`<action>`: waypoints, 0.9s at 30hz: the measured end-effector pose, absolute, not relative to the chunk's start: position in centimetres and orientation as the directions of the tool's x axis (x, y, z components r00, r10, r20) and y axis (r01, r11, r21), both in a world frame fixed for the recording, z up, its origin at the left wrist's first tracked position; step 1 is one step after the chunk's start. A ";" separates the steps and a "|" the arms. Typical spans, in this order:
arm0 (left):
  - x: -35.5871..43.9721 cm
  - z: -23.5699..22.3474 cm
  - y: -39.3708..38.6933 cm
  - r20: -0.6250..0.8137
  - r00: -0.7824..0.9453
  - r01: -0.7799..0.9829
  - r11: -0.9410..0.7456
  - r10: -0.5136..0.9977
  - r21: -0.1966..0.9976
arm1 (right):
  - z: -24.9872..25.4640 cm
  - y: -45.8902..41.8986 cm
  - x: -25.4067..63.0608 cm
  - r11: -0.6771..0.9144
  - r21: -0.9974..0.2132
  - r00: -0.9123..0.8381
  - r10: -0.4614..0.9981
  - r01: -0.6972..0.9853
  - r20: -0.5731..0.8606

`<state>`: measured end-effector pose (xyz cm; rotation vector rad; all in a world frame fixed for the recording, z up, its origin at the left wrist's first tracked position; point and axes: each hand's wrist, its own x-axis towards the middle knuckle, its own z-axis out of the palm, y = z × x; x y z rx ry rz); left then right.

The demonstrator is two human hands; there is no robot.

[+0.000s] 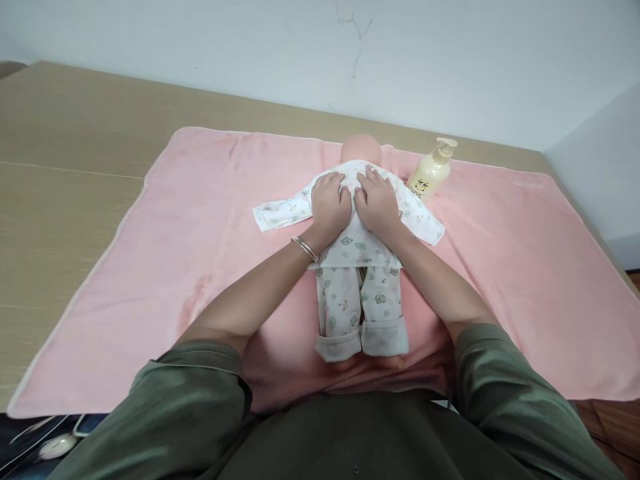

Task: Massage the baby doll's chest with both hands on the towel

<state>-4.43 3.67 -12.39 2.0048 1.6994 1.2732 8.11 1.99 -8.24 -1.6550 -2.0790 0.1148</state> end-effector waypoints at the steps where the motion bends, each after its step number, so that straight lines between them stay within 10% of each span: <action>1: -4.4 -12.4 3.7 0.460 -0.041 0.698 -0.304 0.887 0.648 | -8.3 2.0 8.0 0.263 -0.360 -0.158 0.942 0.895 0.295; 21: -4.8 -10.8 3.7 0.555 0.050 0.685 -0.433 0.830 0.586 | -3.4 0.1 9.6 0.285 -0.403 -0.290 0.956 0.870 0.049; 27: -0.8 -7.3 4.1 0.455 0.045 0.413 -0.431 0.890 0.802 | 0.3 0.9 16.1 0.246 -0.453 -0.085 0.935 0.857 0.345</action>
